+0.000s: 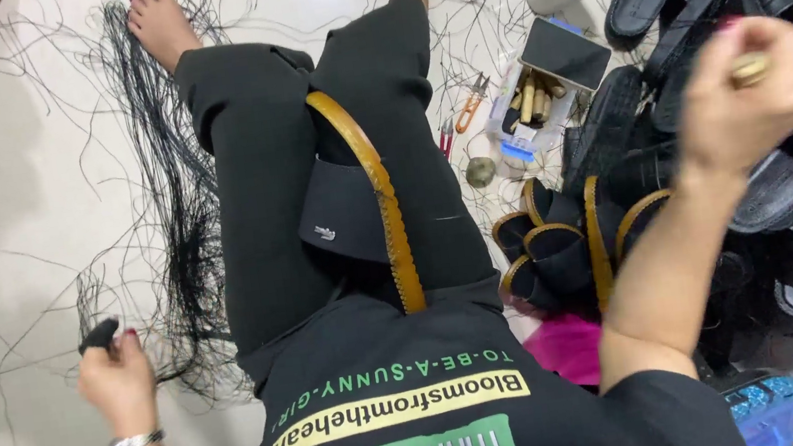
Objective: Hand-sewing straps onto sandal soles using a needle and thread.
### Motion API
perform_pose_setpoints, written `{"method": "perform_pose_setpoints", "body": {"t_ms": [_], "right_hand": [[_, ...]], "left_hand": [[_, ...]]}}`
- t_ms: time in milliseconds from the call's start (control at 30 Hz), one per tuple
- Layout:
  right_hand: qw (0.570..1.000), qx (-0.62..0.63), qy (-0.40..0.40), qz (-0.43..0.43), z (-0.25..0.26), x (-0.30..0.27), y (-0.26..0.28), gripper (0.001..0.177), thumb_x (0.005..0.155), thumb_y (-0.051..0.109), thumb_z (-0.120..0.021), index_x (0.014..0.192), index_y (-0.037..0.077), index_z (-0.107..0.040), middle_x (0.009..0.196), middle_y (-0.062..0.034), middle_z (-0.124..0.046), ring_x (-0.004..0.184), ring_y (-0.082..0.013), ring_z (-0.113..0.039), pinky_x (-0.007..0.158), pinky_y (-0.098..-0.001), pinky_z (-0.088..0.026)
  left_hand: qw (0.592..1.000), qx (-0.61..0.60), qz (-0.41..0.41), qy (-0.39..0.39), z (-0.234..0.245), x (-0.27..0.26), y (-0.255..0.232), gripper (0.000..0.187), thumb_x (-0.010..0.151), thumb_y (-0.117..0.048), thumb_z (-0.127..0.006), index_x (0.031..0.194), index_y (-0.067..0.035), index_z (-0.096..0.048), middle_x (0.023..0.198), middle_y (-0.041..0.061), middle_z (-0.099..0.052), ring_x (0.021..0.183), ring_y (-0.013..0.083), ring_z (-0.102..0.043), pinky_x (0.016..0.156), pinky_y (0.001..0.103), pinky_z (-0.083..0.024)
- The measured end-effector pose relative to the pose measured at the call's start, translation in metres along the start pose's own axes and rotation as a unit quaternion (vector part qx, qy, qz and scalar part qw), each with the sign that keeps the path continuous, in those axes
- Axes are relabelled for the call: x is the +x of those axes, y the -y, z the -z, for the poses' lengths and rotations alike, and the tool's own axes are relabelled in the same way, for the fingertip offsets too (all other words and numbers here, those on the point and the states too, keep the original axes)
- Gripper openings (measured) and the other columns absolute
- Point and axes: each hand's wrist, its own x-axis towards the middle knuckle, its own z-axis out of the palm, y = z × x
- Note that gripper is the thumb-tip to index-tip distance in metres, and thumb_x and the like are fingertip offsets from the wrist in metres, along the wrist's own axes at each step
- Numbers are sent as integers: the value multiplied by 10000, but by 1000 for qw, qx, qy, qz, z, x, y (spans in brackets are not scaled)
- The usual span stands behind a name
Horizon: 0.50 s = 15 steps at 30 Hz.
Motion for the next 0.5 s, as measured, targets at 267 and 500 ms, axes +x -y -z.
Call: {"method": "perform_pose_setpoints", "body": {"t_ms": [267,500], "right_hand": [[892,354,247,-133,-1,10,183,114,844,-7,-781,924,71,-800,794,-128,-742,734,-301,-711,738,-384,-564],[869,430,182,-165,-45,-4,166,113,841,-24,-689,898,58,-741,849,-119,-739,712,-225,-710,629,-305,-578]], "left_hand": [[985,-37,-167,-5,50,16,-220,225,899,-56,-831,893,135,-713,1186,340,-634,1135,526,-621,996,533,-491],[928,-268,-244,84,53,-10,-295,152,894,-36,-737,1029,30,-755,1168,169,-713,1110,379,-677,918,416,-548]]}}
